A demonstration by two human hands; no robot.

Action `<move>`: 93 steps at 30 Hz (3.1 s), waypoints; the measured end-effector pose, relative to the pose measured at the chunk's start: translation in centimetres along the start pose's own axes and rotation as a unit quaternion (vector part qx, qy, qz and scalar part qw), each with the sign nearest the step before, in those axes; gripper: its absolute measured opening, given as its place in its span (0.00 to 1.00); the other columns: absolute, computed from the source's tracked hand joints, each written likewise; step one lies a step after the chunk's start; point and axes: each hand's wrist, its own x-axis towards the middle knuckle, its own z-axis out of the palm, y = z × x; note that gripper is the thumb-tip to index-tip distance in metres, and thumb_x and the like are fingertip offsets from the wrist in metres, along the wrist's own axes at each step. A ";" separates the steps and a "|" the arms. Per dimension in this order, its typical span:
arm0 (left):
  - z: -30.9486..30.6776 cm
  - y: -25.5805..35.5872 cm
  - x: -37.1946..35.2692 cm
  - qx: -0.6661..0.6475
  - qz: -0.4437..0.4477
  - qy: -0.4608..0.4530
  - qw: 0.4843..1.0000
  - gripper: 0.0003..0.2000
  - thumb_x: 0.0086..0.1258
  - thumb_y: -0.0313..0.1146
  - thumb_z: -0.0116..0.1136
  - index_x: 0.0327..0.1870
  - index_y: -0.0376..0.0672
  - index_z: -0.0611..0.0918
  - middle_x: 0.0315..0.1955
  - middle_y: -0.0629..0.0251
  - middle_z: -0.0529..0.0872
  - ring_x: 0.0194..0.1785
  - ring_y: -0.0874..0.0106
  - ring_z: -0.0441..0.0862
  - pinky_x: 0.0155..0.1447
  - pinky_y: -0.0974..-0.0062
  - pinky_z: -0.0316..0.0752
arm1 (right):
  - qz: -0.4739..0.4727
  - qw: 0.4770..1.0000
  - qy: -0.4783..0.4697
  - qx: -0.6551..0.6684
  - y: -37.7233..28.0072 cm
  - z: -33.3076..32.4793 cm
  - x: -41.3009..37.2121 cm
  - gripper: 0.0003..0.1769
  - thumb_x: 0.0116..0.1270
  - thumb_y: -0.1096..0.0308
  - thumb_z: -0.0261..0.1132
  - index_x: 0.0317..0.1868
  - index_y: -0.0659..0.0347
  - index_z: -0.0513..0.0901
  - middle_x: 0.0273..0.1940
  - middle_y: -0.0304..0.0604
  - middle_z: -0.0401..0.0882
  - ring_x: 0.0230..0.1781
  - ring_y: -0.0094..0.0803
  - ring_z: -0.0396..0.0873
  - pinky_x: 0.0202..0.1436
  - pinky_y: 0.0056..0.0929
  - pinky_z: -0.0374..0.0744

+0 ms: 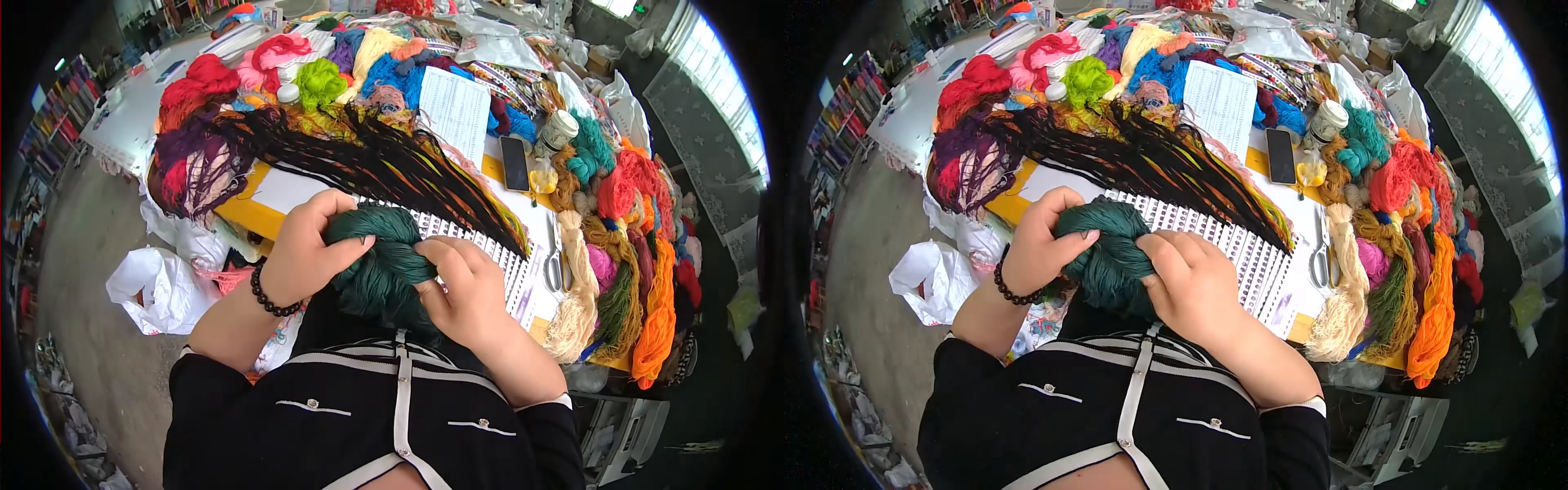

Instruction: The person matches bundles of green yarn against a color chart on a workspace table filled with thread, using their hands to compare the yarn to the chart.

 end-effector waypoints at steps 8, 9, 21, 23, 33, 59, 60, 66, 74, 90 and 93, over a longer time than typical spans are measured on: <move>-5.1 -1.5 0.0 -0.364 0.036 0.038 0.930 0.17 0.62 0.19 0.49 0.54 0.36 0.72 0.49 0.59 0.80 0.54 0.66 0.77 0.60 0.64 0.72 | 0.063 0.944 0.062 0.316 -0.5 0.9 -0.4 0.15 0.61 0.78 0.61 0.48 0.64 0.72 0.51 0.45 0.75 0.50 0.29 0.74 0.53 0.27 0.73; -5.7 -0.8 0.0 -0.360 0.041 0.051 0.931 0.18 0.62 0.19 0.49 0.55 0.37 0.71 0.48 0.60 0.80 0.54 0.66 0.77 0.60 0.66 0.72 | 0.117 0.925 0.008 0.362 -0.3 1.2 0.3 0.17 0.61 0.79 0.61 0.51 0.63 0.71 0.53 0.43 0.73 0.52 0.28 0.72 0.55 0.26 0.72; -14.1 11.6 -1.7 0.319 0.013 0.075 0.945 0.09 0.54 0.25 0.53 0.37 0.39 0.78 0.25 0.74 0.78 0.28 0.85 0.72 0.32 0.86 0.66 | 0.192 0.863 -0.132 0.448 -1.3 2.8 3.5 0.08 0.67 0.72 0.60 0.46 0.65 0.77 0.38 0.37 0.81 0.38 0.20 0.77 0.43 0.19 0.74; -14.9 10.9 -1.4 0.319 -0.003 0.051 0.946 0.11 0.52 0.25 0.53 0.39 0.40 0.78 0.26 0.76 0.77 0.27 0.86 0.72 0.31 0.87 0.65 | 0.176 0.876 -0.138 0.427 -1.6 3.1 4.5 0.08 0.67 0.72 0.60 0.45 0.65 0.77 0.38 0.37 0.81 0.38 0.20 0.77 0.42 0.19 0.74; -8.9 7.4 -3.0 0.352 0.069 -0.090 0.929 0.15 0.54 0.22 0.60 0.43 0.36 0.74 0.31 0.67 0.81 0.36 0.81 0.77 0.41 0.82 0.72 | 0.111 0.868 -0.201 0.441 -5.5 7.2 8.8 0.24 0.55 0.68 0.70 0.51 0.67 0.74 0.41 0.41 0.79 0.43 0.26 0.76 0.48 0.24 0.73; -12.7 -0.2 -4.2 -0.501 -0.072 -0.062 0.860 0.27 0.75 0.41 0.42 0.72 0.45 0.53 0.51 0.63 0.78 0.26 0.82 0.68 0.32 0.79 0.67 | 0.090 0.923 -0.258 0.271 2.3 7.0 -4.2 0.30 0.58 0.60 0.67 0.58 0.66 0.72 0.49 0.58 0.77 0.51 0.51 0.76 0.55 0.37 0.74; -13.8 1.8 -3.7 -0.431 -0.048 -0.084 0.897 0.27 0.76 0.39 0.41 0.72 0.44 0.52 0.49 0.62 0.78 0.21 0.84 0.63 0.26 0.84 0.62 | 0.115 0.927 -0.237 0.266 2.9 7.4 -4.3 0.27 0.59 0.60 0.67 0.56 0.65 0.73 0.47 0.56 0.78 0.49 0.49 0.77 0.52 0.37 0.75; -25.3 7.3 -1.6 -0.352 0.064 -0.106 0.928 0.30 0.69 0.25 0.48 0.71 0.37 0.52 0.37 0.59 0.74 0.08 0.79 0.61 0.08 0.81 0.57 | 0.247 0.898 -0.224 0.288 6.0 7.4 -4.3 0.17 0.64 0.67 0.64 0.50 0.65 0.78 0.41 0.47 0.82 0.43 0.30 0.80 0.49 0.27 0.78; -26.9 7.6 -2.3 -0.383 0.054 -0.270 0.882 0.26 0.75 0.40 0.44 0.72 0.49 0.57 0.68 0.59 0.63 0.49 0.65 0.74 0.53 0.65 0.69 | 0.382 0.811 -0.205 0.392 8.6 7.5 -4.8 0.13 0.68 0.71 0.60 0.49 0.70 0.77 0.42 0.41 0.80 0.46 0.24 0.77 0.53 0.21 0.73; -29.1 4.5 -6.2 -0.497 0.018 -0.062 0.865 0.24 0.71 0.24 0.40 0.69 0.35 0.59 0.65 0.55 0.67 0.58 0.60 0.73 0.60 0.61 0.71 | 0.326 0.847 -0.261 0.329 6.6 11.2 -0.5 0.12 0.69 0.71 0.59 0.49 0.68 0.78 0.41 0.39 0.80 0.44 0.23 0.77 0.52 0.21 0.74; -29.3 2.3 -7.1 -0.486 -0.023 0.051 0.872 0.27 0.68 0.21 0.40 0.69 0.34 0.56 0.68 0.51 0.61 0.63 0.58 0.69 0.62 0.61 0.70 | 0.276 0.869 -0.297 0.284 4.5 12.2 1.8 0.17 0.67 0.70 0.62 0.54 0.66 0.74 0.42 0.40 0.80 0.45 0.22 0.76 0.51 0.20 0.73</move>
